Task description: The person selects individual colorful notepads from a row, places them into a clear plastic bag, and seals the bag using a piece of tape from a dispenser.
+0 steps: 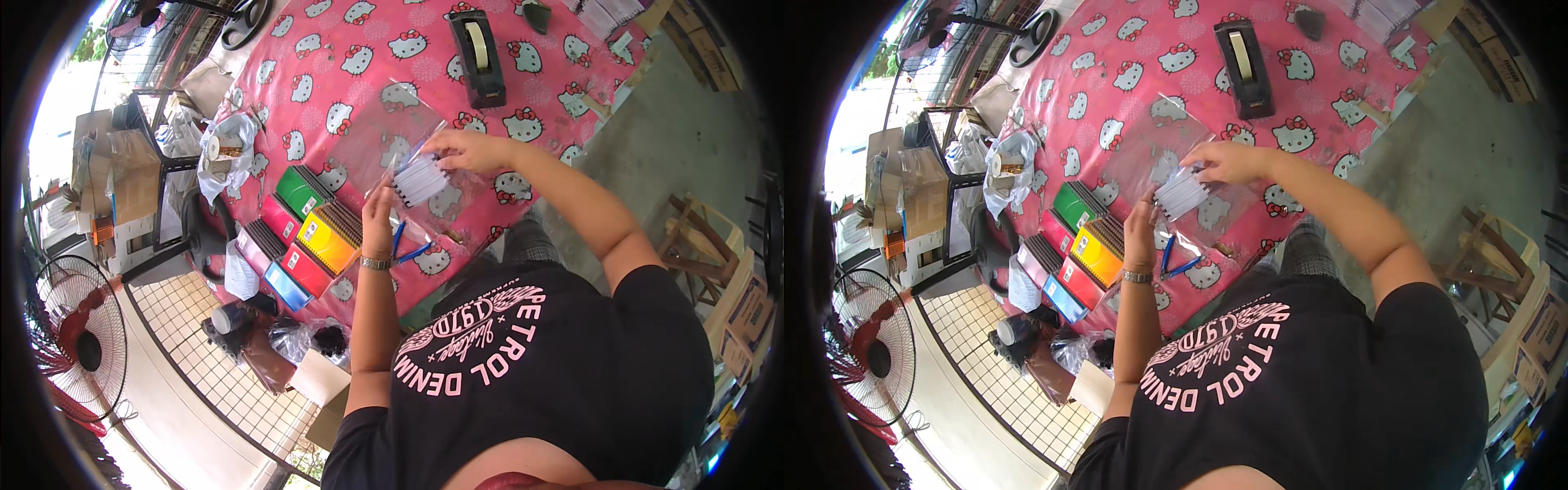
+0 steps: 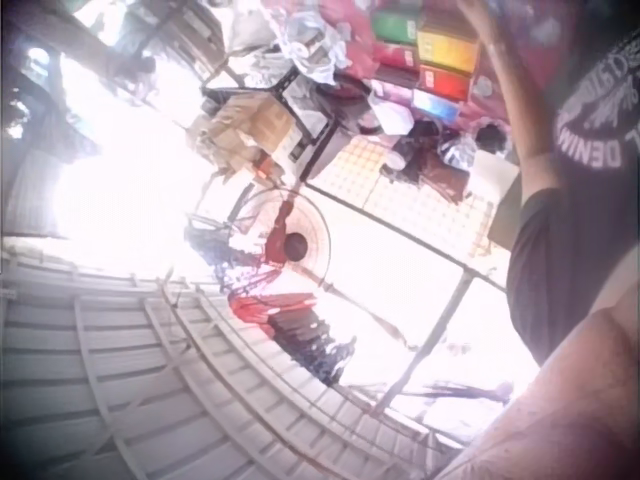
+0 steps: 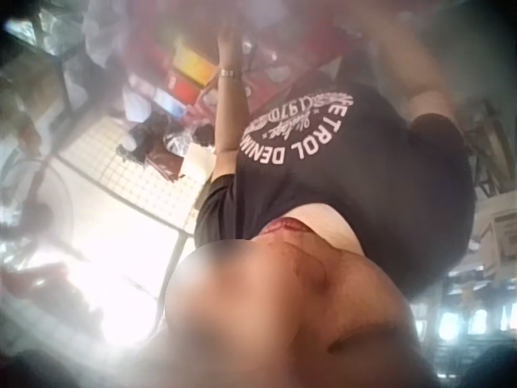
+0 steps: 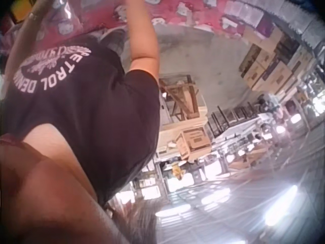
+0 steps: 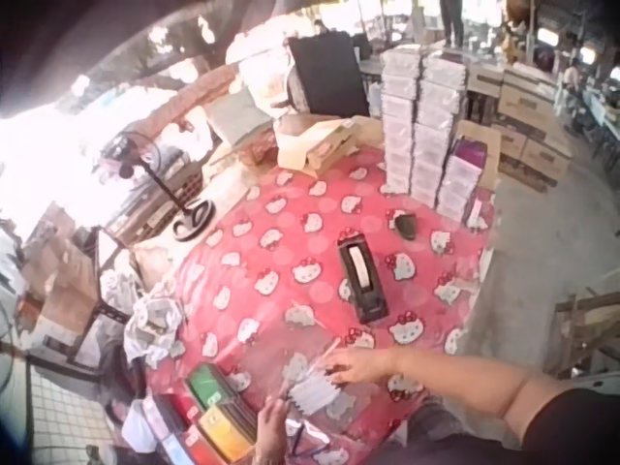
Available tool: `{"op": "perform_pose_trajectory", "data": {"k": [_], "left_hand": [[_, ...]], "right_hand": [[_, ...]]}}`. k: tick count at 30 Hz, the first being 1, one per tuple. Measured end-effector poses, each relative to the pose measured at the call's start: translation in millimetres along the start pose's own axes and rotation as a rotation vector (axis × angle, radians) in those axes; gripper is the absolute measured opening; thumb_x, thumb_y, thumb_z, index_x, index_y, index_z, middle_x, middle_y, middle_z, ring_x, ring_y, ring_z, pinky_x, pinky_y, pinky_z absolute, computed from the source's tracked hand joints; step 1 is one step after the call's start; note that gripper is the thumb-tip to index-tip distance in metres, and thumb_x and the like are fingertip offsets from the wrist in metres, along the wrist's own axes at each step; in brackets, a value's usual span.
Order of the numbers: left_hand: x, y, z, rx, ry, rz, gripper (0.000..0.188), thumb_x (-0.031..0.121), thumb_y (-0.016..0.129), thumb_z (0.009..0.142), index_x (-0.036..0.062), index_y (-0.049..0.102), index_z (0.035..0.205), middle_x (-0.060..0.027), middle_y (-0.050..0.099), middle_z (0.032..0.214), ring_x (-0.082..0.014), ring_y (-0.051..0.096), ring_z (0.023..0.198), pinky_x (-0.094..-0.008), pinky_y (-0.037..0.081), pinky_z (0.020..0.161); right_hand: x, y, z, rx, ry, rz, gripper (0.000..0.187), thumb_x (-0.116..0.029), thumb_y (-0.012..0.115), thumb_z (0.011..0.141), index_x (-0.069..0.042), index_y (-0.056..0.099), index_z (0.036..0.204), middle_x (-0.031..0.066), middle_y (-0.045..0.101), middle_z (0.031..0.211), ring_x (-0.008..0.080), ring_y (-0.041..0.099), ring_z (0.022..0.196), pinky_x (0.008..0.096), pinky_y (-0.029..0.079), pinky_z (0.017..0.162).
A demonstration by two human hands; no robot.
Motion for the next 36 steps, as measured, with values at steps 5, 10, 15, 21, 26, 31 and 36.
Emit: {"op": "perform_pose_trajectory", "data": {"k": [5, 10, 15, 21, 26, 31, 36], "left_hand": [[55, 51, 17, 0.006, 0.241, 1.383, 0.04, 0.023, 0.065, 0.083, 0.0048, 0.062, 0.118, -0.0124, 0.067, 0.113, -0.0282, 0.065, 0.099, -0.0359, 0.05, 0.083], [70, 49, 25, 0.107, 0.246, 1.11, 0.025, 0.018, 0.063, 0.087, 0.0053, 0.066, 0.108, -0.0111, 0.068, 0.093, -0.0242, 0.067, 0.087, -0.0343, 0.051, 0.077], [8, -2, -23, 0.387, 0.309, 0.48, 0.032, 0.02, 0.047, 0.1, -0.0019, 0.058, 0.12, -0.011, 0.062, 0.107, -0.0201, 0.06, 0.098, -0.0332, 0.047, 0.088], [-23, 45, -34, 0.295, 0.55, 0.607, 0.042, 0.032, 0.043, 0.101, 0.0005, 0.061, 0.121, -0.015, 0.048, 0.128, -0.0237, 0.049, 0.115, -0.0377, 0.04, 0.099], [0, 58, -34, 0.263, 0.656, 1.331, 0.042, 0.036, 0.054, 0.094, 0.0037, 0.063, 0.12, -0.0193, 0.046, 0.128, -0.0348, 0.046, 0.118, -0.0455, 0.036, 0.102], [-8, 72, -30, 0.14, 0.672, 1.422, 0.061, 0.041, 0.064, 0.086, -0.0043, 0.054, 0.124, -0.0229, 0.048, 0.127, -0.0377, 0.045, 0.122, -0.0471, 0.037, 0.104], [-19, 82, -34, 0.152, 0.682, 1.391, 0.068, 0.043, 0.068, 0.083, 0.0085, 0.046, 0.137, -0.0273, 0.043, 0.132, -0.0456, 0.036, 0.13, -0.0514, 0.033, 0.108]], "right_hand": [[-10, -3, 18, 0.029, 0.043, -0.235, 0.034, -0.031, 0.056, 0.094, -0.008, 0.065, 0.116, 0.0155, 0.06, 0.115, 0.031, 0.057, 0.109, 0.0397, 0.046, 0.091], [-76, -1, 21, 0.304, -0.23, -0.342, 0.023, -0.02, 0.059, 0.09, -0.005, 0.068, 0.105, 0.0099, 0.067, 0.093, 0.0271, 0.065, 0.081, 0.0353, 0.052, 0.077], [-48, -22, -21, 0.283, -0.137, -0.044, 0.022, -0.023, 0.06, 0.088, -0.006, 0.068, 0.1, 0.0097, 0.067, 0.101, 0.0271, 0.062, 0.094, 0.0369, 0.048, 0.085], [-33, 17, -10, 0.029, -0.371, -0.489, 0.033, -0.04, 0.062, 0.084, -0.015, 0.071, 0.104, 0.0041, 0.06, 0.123, 0.0228, 0.047, 0.12, 0.0445, 0.029, 0.104], [-50, 25, -17, 0.053, -0.496, -0.659, 0.041, -0.051, 0.068, 0.074, -0.018, 0.072, 0.099, 0.0025, 0.058, 0.129, 0.0213, 0.046, 0.121, 0.0475, 0.026, 0.103], [-2, -72, -16, 1.133, 0.04, -0.263, 0.027, -0.027, 0.073, 0.078, -0.005, 0.072, 0.093, 0.0148, 0.069, 0.1, 0.0247, 0.065, 0.088, 0.036, 0.048, 0.076], [74, -82, -16, 1.034, 0.307, 0.174, 0.016, -0.015, 0.07, 0.084, 0.001, 0.069, 0.084, 0.0085, 0.064, 0.073, 0.0175, 0.059, 0.063, 0.0332, 0.047, 0.06]]}}
Point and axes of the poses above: each hand's wrist, its own z-axis towards the middle knuckle, its own y-axis out of the palm, x = y × z, the point moved 3 cm from there along z, towards the middle knuckle
